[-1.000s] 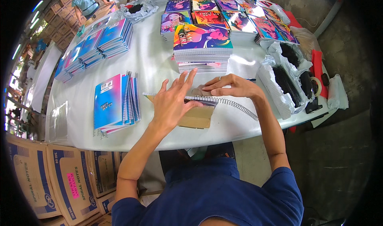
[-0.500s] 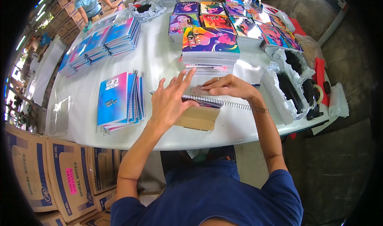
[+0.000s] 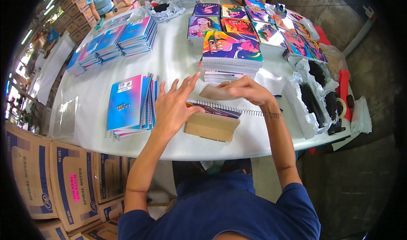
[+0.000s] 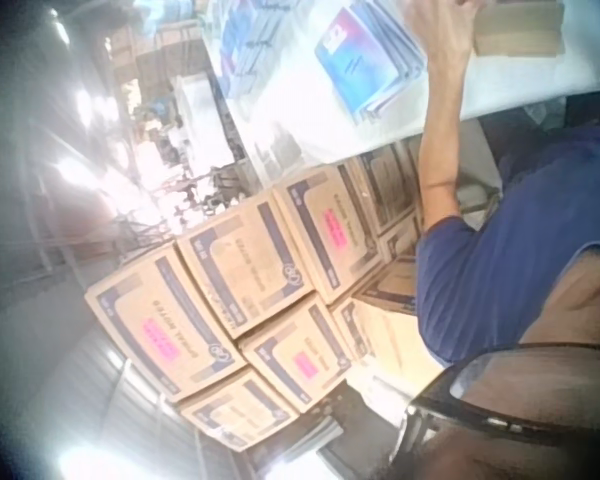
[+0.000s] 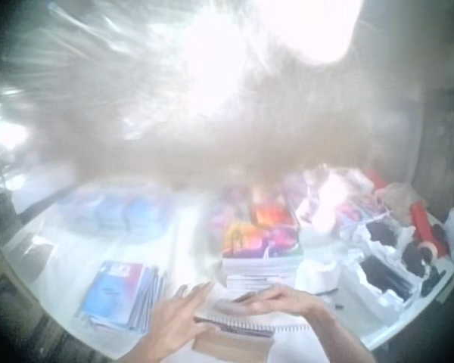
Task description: The person binds notebooks by threading a plastic spiral coil through pre-punched holes and trimming the excess coil using a tool.
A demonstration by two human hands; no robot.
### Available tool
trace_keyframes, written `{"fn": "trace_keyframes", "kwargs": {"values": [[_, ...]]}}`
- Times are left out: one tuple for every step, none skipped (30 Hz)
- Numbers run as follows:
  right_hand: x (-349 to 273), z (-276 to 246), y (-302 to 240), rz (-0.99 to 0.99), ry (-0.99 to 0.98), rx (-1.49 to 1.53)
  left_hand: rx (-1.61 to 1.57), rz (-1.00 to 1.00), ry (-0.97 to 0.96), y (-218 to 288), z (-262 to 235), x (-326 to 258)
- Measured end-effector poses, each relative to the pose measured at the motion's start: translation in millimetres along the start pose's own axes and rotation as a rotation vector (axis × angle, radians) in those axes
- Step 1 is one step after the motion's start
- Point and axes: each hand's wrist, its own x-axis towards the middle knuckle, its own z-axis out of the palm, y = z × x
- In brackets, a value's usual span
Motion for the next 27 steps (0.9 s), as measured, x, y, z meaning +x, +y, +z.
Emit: {"fn": "trace_keyframes", "kwargs": {"values": [[-3, -4, 4, -0.071, -0.041, 0.107, -0.011, -0.016, -0.012, -1, -1, 2], [-1, 6, 1, -0.048, -0.041, 0.066, -0.015, -0.038, -0.035, -4, -3, 0], [2, 13, -4, -0.024, -0.045, 0.017, -0.019, -0.060, -0.057, -5, -4, -2], [6, 14, -2, 0.024, -0.026, -0.028, -0.077, -0.075, -0.022, -6, -4, -4], [10, 10, -3, 0.071, -0.003, -0.083, -0.139, -0.083, 0.023, -6, -3, -3], [13, 8, -3, 0.117, 0.021, -0.139, -0.201, -0.092, 0.067, -6, -2, -2], [5, -2, 6, 0.042, 0.021, 0.144, -0.266, -0.098, 0.086, -9, -2, -1], [7, 1, 4, 0.006, -0.008, 0.144, -0.327, -0.112, 0.102, -13, -1, -3], [8, 4, 0, -0.029, -0.037, 0.144, -0.387, -0.126, 0.119, -16, 0, -3], [9, 4, -6, 0.004, -0.037, 0.062, -0.464, -0.151, 0.119, -18, 0, -3], [10, 6, -16, 0.038, -0.036, -0.022, -0.542, -0.167, 0.119, -19, -1, -1], [11, 3, -11, 0.078, -0.001, -0.018, -0.621, -0.182, 0.118, -19, -2, 0], [12, -2, 0, 0.118, 0.035, -0.014, -0.671, -0.158, 0.152, -21, 6, -1], [12, -8, 5, 0.156, 0.069, -0.015, -0.720, -0.131, 0.190, -28, 20, -3], [4, -6, -1, 0.111, 0.023, 0.257, -0.767, -0.109, 0.236, -30, 25, -2], [5, 5, -4, -0.038, 0.015, 0.025, -0.844, -0.202, 0.209, -30, 27, -3], [7, 10, -10, 0.060, 0.006, -0.126, -0.922, -0.296, 0.160, -21, 26, -7], [8, 13, -14, 0.159, -0.004, -0.277, -0.999, -0.391, 0.110, -17, 24, -9], [4, 9, -5, 0.141, 0.019, -0.147, -0.998, -0.276, 0.197, -22, 38, -12], [1, 2, -2, 0.120, 0.036, -0.028, -1.041, -0.283, 0.214, -21, 42, -13], [-1, -4, 1, 0.099, 0.053, 0.090, -1.083, -0.289, 0.232, -19, 46, -15], [-4, -6, 5, 0.065, 0.029, 0.019, -1.126, -0.295, 0.249, -18, 49, -15], [-5, 5, -4, 0.030, 0.005, -0.041, -1.133, -0.286, 0.251, -20, 52, -17], [-5, 13, -9, -0.006, -0.018, -0.100, -1.140, -0.277, 0.252, -22, 54, -18], [5, 9, -2, 0.065, -0.038, -0.315, -1.146, -0.269, 0.253, -25, 56, -20], [4, 3, 4, 0.056, -0.011, -0.118, -1.208, -0.305, 0.258, -24, 55, -20], [0, -3, 8, 0.045, 0.016, 0.079, -1.270, -0.341, 0.263, -22, 54, -20]]}}
